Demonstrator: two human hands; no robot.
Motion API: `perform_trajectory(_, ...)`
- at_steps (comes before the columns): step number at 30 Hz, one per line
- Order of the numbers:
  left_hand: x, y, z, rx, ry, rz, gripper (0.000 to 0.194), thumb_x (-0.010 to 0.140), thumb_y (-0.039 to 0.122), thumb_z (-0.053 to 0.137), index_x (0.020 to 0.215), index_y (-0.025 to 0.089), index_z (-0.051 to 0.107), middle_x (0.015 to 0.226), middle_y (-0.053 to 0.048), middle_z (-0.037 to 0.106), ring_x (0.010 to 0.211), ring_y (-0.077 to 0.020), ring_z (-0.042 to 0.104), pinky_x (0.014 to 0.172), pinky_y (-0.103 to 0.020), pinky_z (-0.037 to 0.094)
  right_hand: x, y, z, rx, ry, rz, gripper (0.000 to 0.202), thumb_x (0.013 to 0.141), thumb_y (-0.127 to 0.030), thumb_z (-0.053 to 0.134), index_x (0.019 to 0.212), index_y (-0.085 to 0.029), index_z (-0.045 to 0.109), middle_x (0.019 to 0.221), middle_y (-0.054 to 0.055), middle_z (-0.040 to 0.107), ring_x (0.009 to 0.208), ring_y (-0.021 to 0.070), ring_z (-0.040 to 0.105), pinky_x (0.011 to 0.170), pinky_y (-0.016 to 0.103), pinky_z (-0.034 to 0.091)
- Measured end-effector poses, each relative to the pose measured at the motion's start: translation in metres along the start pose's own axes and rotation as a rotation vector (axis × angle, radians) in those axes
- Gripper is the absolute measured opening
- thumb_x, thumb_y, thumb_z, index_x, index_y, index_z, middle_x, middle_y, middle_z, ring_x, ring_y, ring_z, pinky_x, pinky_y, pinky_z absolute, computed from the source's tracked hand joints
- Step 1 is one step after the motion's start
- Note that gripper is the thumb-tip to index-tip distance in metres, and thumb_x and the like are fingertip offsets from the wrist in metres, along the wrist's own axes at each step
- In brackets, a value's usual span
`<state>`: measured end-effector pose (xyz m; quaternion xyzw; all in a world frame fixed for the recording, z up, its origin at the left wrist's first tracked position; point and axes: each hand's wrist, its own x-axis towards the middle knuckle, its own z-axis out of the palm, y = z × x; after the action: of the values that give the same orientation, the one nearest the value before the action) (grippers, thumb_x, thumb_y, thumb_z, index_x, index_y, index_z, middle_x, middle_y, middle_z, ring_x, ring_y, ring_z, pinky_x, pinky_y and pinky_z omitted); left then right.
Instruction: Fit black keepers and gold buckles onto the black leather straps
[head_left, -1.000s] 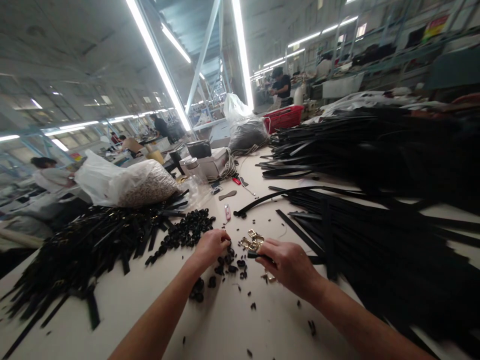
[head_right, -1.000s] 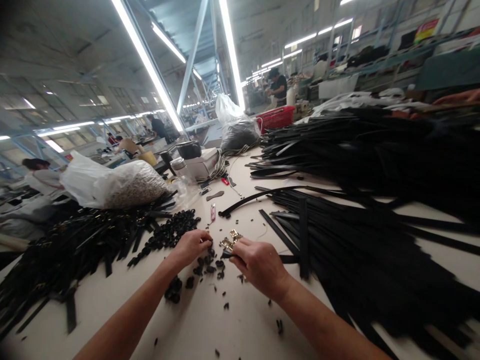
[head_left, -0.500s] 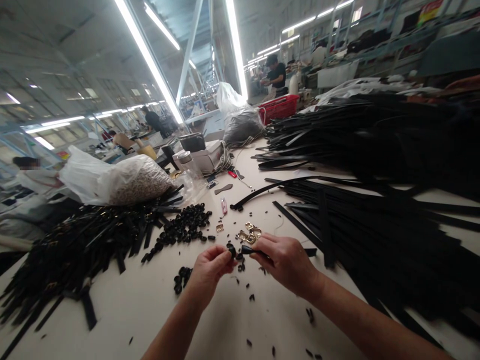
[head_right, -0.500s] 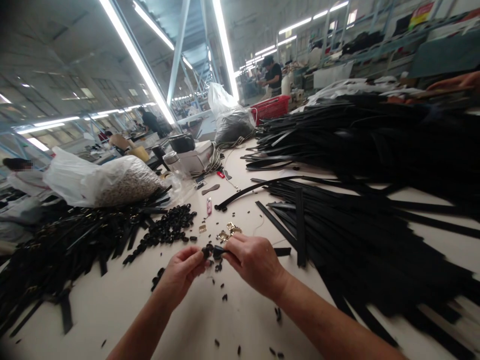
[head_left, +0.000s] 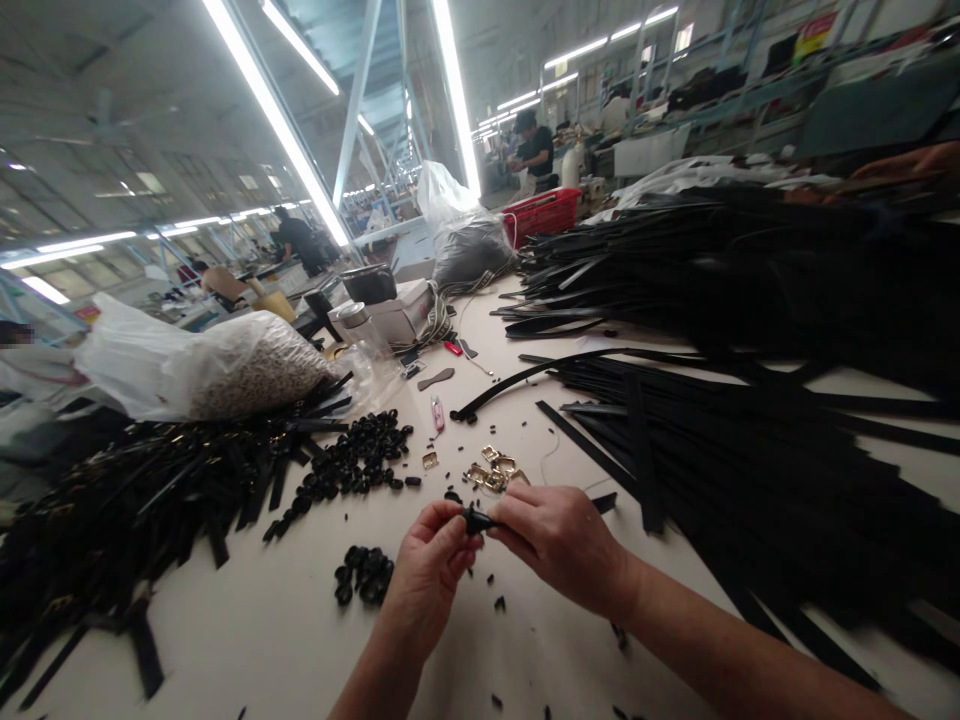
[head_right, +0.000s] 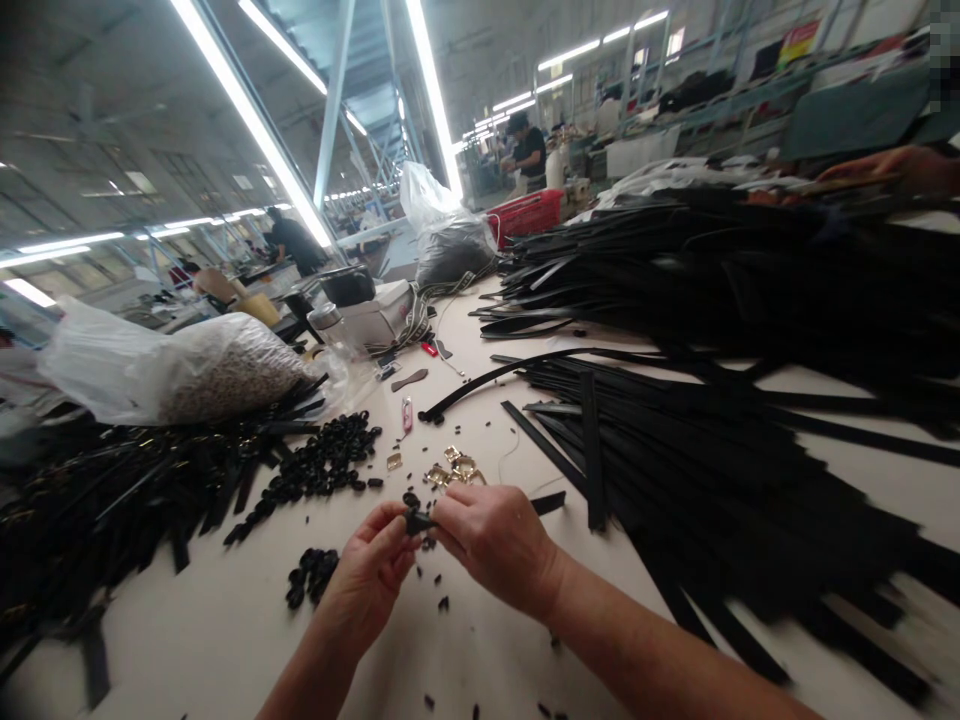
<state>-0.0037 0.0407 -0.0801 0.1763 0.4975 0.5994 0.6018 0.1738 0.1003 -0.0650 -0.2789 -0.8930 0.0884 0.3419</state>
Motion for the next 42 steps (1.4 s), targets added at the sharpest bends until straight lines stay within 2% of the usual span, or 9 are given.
perform_trajectory(4,0.000,0.002,0.000,0.084,-0.085,0.035,0.039,0.057,0.031,0.092,0.081,0.015,0.066,0.076,-0.001,0.067,0.061,-0.0106,0.063,0.056,-0.016,0.050,0.000,0.000,0.000,0.051,-0.058,0.001,0.026,0.098,-0.031,0.050,0.077,-0.018,0.058,0.071,0.001,0.061,0.059,0.0129,0.056,0.054,0.024,0.033)
perform_trajectory(7,-0.001,0.006,-0.001,0.152,-0.131,0.079,0.034,0.060,0.031,0.090,0.079,0.014,0.067,0.071,-0.001,0.065,0.060,-0.0101,0.061,0.056,-0.017,0.048,0.001,0.001,-0.001,0.186,-0.129,0.075,0.012,0.094,-0.029,0.058,0.096,-0.019,0.061,0.081,0.002,0.068,0.069,0.0150,0.065,0.061,0.023,0.041)
perform_trajectory(10,-0.001,0.010,-0.003,0.235,-0.171,0.096,0.031,0.063,0.030,0.088,0.080,0.014,0.067,0.069,-0.002,0.065,0.059,-0.0103,0.058,0.057,-0.019,0.047,0.002,-0.001,-0.002,0.261,-0.223,0.150,0.029,0.090,-0.030,0.064,0.117,-0.022,0.056,0.091,0.002,0.072,0.080,0.0181,0.070,0.066,0.023,0.045)
perform_trajectory(16,-0.001,0.013,-0.008,0.315,-0.222,0.041,0.026,0.065,0.026,0.084,0.077,0.014,0.066,0.065,-0.002,0.063,0.057,-0.0110,0.055,0.058,-0.021,0.044,0.003,-0.008,-0.007,0.333,-0.366,0.096,0.051,0.089,-0.024,0.065,0.136,-0.028,0.045,0.095,0.001,0.075,0.081,0.0186,0.071,0.070,0.025,0.048)
perform_trajectory(22,-0.003,0.010,-0.006,0.264,-0.283,0.065,0.022,0.062,0.020,0.083,0.073,0.015,0.066,0.069,-0.001,0.063,0.060,-0.0113,0.054,0.061,-0.022,0.044,0.005,-0.008,-0.014,0.394,-0.401,0.179,0.048,0.093,-0.024,0.058,0.138,-0.022,0.043,0.101,0.005,0.073,0.086,0.0198,0.070,0.072,0.026,0.048)
perform_trajectory(26,-0.005,0.006,-0.004,0.332,-0.328,0.034,0.024,0.064,0.021,0.083,0.082,0.013,0.070,0.075,-0.005,0.068,0.066,-0.0145,0.057,0.067,-0.026,0.047,0.004,-0.010,-0.012,0.429,-0.441,0.158,0.042,0.093,-0.024,0.057,0.134,-0.027,0.047,0.102,0.002,0.073,0.088,0.0191,0.070,0.073,0.025,0.048)
perform_trajectory(31,-0.003,0.009,-0.006,0.353,-0.231,0.099,0.027,0.064,0.031,0.085,0.078,0.014,0.069,0.066,-0.005,0.066,0.059,-0.0140,0.056,0.060,-0.025,0.046,0.003,-0.006,-0.005,0.281,-0.361,0.152,0.067,0.081,-0.027,0.072,0.140,-0.022,0.041,0.094,0.004,0.075,0.079,0.0212,0.071,0.066,0.025,0.047)
perform_trajectory(38,-0.001,0.005,-0.009,0.316,-0.227,0.101,0.028,0.064,0.029,0.085,0.079,0.014,0.066,0.066,-0.002,0.065,0.059,-0.0117,0.055,0.059,-0.022,0.046,0.000,-0.003,-0.001,0.224,-0.298,0.125,0.047,0.085,-0.029,0.069,0.129,-0.025,0.052,0.090,0.001,0.076,0.077,0.0210,0.072,0.063,0.025,0.047)
perform_trajectory(42,-0.002,0.000,-0.005,0.344,-0.217,0.102,0.028,0.064,0.026,0.084,0.077,0.014,0.063,0.062,0.000,0.061,0.055,-0.0103,0.053,0.055,-0.020,0.043,0.000,-0.006,-0.002,0.271,-0.305,0.099,0.059,0.081,-0.024,0.074,0.134,-0.032,0.049,0.096,-0.001,0.076,0.080,0.0195,0.073,0.066,0.024,0.048)
